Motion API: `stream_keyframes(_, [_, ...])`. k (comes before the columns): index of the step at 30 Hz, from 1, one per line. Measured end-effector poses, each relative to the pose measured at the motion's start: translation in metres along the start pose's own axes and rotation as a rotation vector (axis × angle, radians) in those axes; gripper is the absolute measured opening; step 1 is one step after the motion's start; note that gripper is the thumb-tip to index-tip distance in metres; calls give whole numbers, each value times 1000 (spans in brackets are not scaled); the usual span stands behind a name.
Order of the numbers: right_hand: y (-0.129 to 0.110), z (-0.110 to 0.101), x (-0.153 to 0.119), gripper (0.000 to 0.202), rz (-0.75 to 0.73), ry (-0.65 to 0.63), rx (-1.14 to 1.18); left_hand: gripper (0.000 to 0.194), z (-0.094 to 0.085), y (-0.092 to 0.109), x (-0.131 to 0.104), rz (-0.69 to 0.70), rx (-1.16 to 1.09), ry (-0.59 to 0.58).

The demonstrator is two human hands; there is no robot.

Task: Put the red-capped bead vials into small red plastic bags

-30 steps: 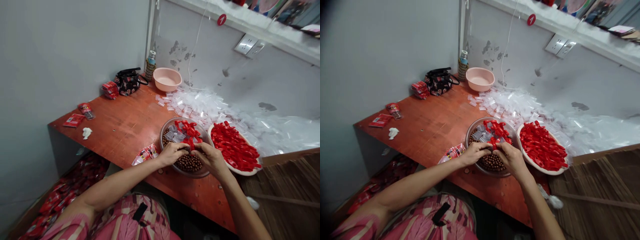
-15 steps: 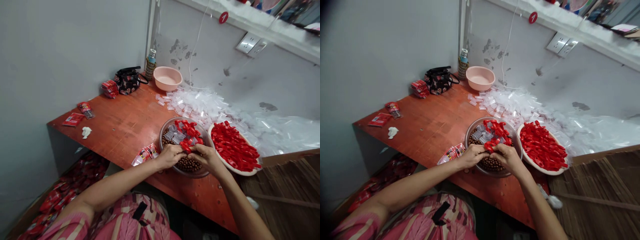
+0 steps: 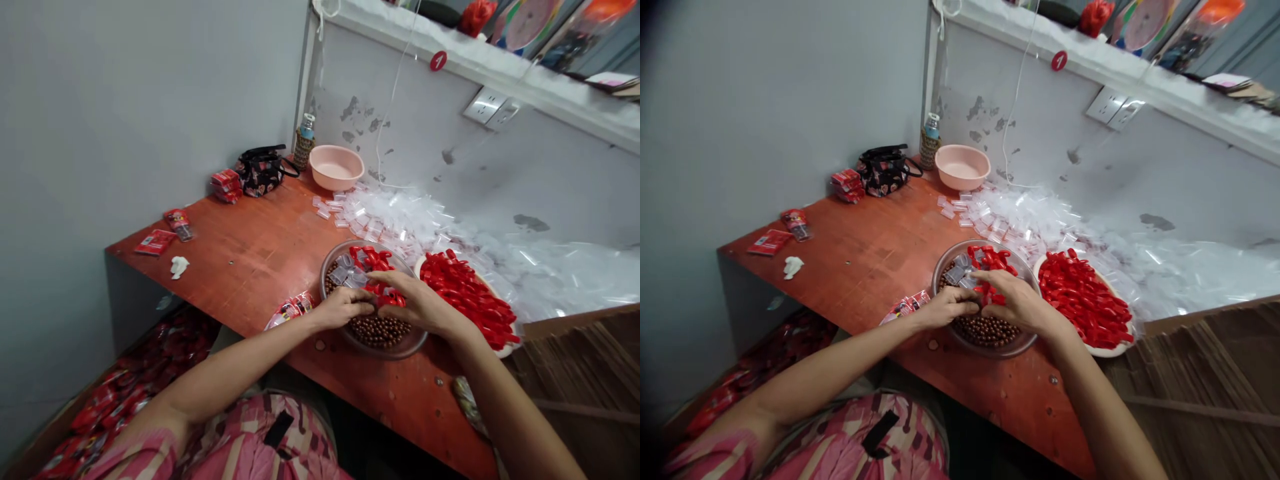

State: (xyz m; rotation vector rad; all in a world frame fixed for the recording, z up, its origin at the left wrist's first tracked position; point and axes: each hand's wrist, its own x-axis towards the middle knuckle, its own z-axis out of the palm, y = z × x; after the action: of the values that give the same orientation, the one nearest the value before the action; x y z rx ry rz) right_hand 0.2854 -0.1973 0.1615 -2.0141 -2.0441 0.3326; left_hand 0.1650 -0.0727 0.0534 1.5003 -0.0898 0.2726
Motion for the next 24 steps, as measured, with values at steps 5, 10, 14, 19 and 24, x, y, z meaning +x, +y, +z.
stream_keyframes(5, [4, 35, -18, 46, 73, 353, -153, 26, 2, -1, 3, -47, -244, 114])
stream_keyframes(10, [-3, 75, -12, 83, 190, 460, -301, 34, 6, -4, 6, -73, -397, 159])
stream_keyframes(14, [-1, 93, 2, 73, 245, 620, -420, 39, 5, -9, 6, -99, -378, 199])
stream_keyframes(19, [2, 103, 7, 62, 244, 704, -498, 38, 3, -10, 8, -69, -393, 218])
stream_keyframes(24, [-1, 92, 11, 76, 265, 583, -319, 36, 7, -5, 14, -51, -536, 313])
